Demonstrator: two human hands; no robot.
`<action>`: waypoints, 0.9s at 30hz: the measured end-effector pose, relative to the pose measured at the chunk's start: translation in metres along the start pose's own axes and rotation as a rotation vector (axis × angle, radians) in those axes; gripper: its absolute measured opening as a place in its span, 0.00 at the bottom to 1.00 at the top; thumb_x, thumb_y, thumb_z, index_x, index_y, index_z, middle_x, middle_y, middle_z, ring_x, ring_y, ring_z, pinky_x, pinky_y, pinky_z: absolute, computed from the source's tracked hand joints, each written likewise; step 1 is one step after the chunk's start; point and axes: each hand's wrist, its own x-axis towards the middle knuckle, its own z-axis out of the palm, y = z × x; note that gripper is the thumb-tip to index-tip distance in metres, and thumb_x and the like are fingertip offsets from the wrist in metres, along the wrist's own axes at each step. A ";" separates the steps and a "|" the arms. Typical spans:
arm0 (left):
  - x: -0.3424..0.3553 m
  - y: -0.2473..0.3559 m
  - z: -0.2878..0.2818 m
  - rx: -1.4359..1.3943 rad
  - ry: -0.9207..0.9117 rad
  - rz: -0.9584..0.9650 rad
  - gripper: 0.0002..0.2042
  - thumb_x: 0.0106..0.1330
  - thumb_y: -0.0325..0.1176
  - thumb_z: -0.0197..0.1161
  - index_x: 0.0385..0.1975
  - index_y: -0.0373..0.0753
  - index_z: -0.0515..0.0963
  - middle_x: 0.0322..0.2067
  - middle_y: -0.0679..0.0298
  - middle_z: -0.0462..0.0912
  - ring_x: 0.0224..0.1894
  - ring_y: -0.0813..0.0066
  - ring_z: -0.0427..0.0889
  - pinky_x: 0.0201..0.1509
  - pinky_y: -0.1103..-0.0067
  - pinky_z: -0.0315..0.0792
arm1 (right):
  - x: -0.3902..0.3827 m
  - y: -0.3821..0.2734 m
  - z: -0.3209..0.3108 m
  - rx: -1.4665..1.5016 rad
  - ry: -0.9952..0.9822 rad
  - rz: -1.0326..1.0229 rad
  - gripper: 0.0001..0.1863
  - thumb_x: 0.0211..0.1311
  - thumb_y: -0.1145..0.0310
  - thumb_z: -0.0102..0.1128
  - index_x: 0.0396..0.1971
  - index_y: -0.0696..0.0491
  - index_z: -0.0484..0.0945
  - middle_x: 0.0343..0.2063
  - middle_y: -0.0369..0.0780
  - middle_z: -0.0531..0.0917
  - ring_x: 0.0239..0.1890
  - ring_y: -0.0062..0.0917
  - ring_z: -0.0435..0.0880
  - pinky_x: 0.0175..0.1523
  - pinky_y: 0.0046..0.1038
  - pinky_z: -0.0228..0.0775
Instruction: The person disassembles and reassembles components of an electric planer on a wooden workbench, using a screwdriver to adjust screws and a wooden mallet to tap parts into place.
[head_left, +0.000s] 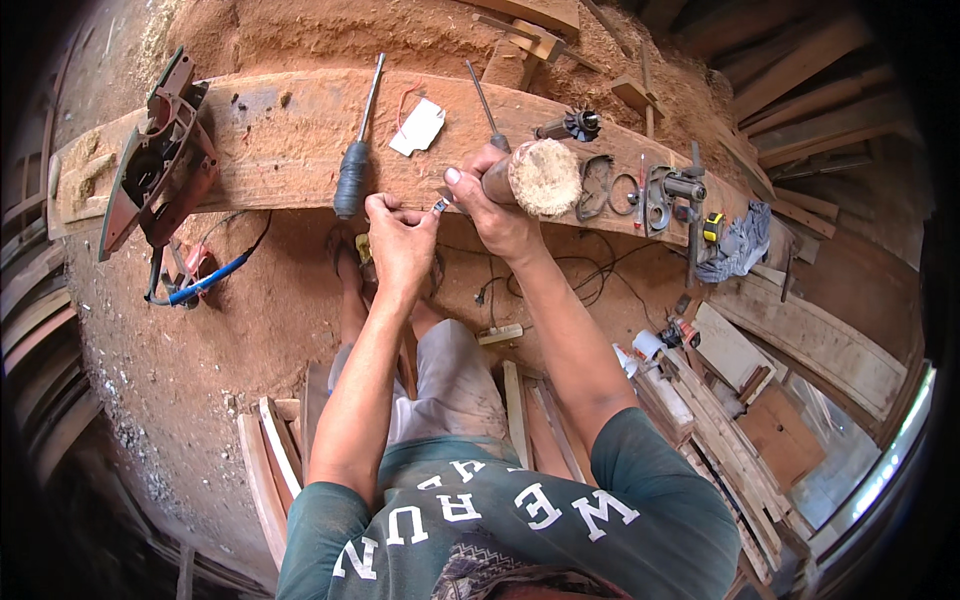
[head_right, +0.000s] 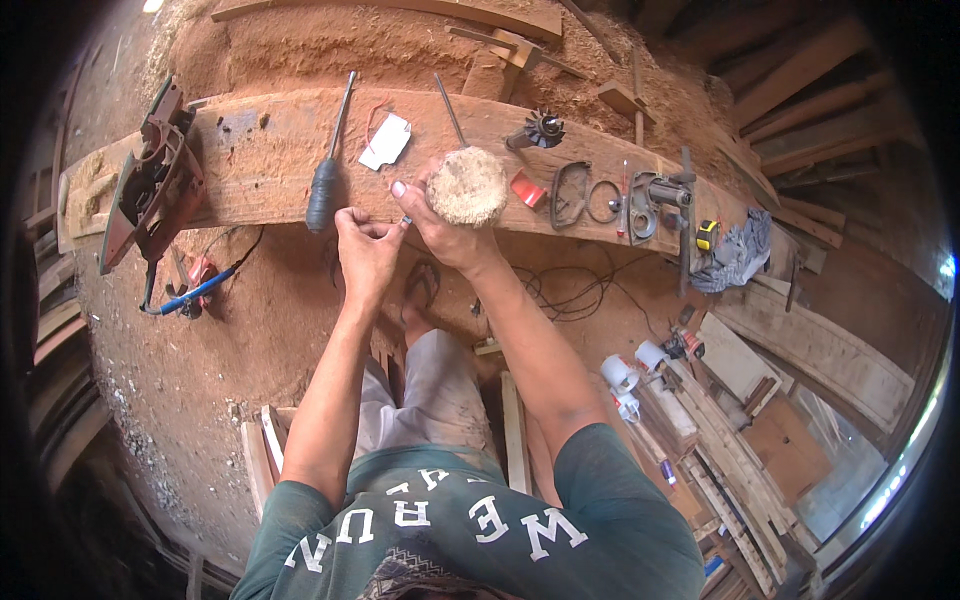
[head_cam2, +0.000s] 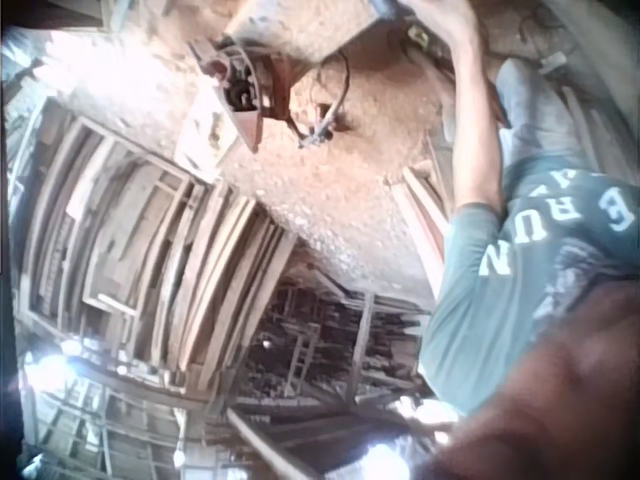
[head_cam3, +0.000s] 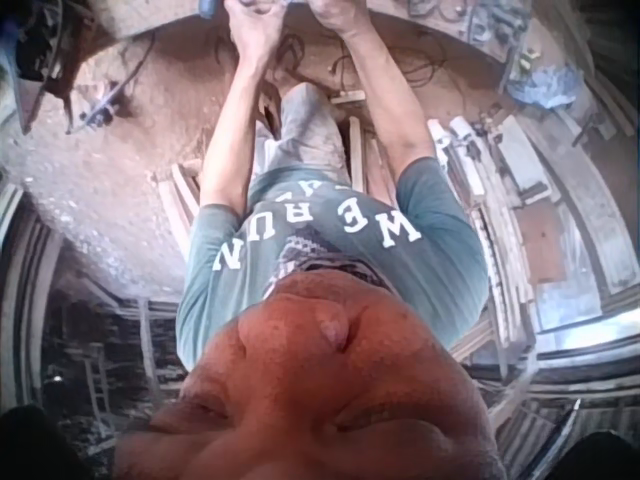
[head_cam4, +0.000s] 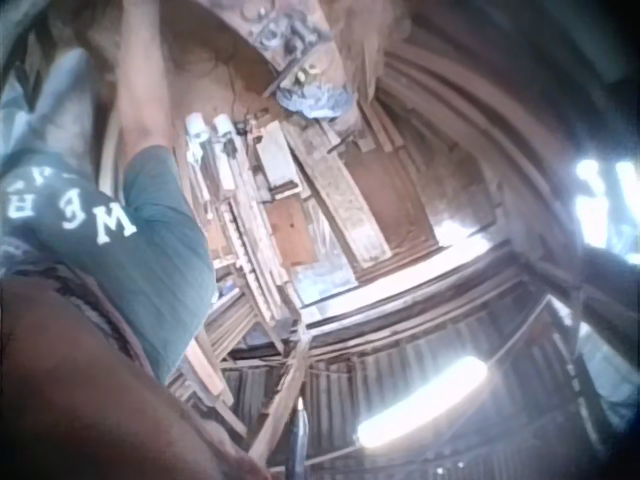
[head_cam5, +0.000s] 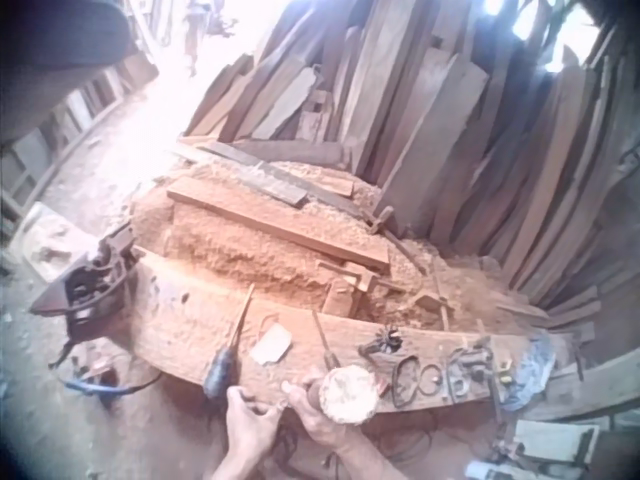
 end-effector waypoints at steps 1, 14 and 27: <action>0.000 0.001 0.000 0.006 0.000 -0.004 0.26 0.62 0.28 0.77 0.48 0.35 0.63 0.29 0.59 0.87 0.32 0.75 0.84 0.41 0.74 0.78 | -0.001 0.003 0.001 -0.030 -0.004 -0.024 0.16 0.57 0.73 0.71 0.47 0.52 0.86 0.34 0.39 0.81 0.42 0.38 0.81 0.48 0.43 0.71; -0.001 0.005 0.002 0.023 0.031 -0.040 0.24 0.61 0.26 0.75 0.49 0.34 0.64 0.27 0.57 0.86 0.31 0.66 0.87 0.42 0.69 0.79 | -0.002 -0.005 0.010 0.149 0.101 -0.068 0.05 0.66 0.74 0.71 0.32 0.55 0.82 0.27 0.38 0.78 0.33 0.32 0.79 0.38 0.35 0.68; -0.004 0.008 0.003 0.008 0.043 -0.086 0.23 0.63 0.27 0.74 0.49 0.34 0.65 0.27 0.60 0.86 0.30 0.74 0.85 0.39 0.73 0.79 | -0.011 0.004 0.014 0.539 0.156 0.026 0.09 0.66 0.77 0.71 0.26 0.57 0.79 0.26 0.37 0.80 0.29 0.23 0.77 0.36 0.28 0.70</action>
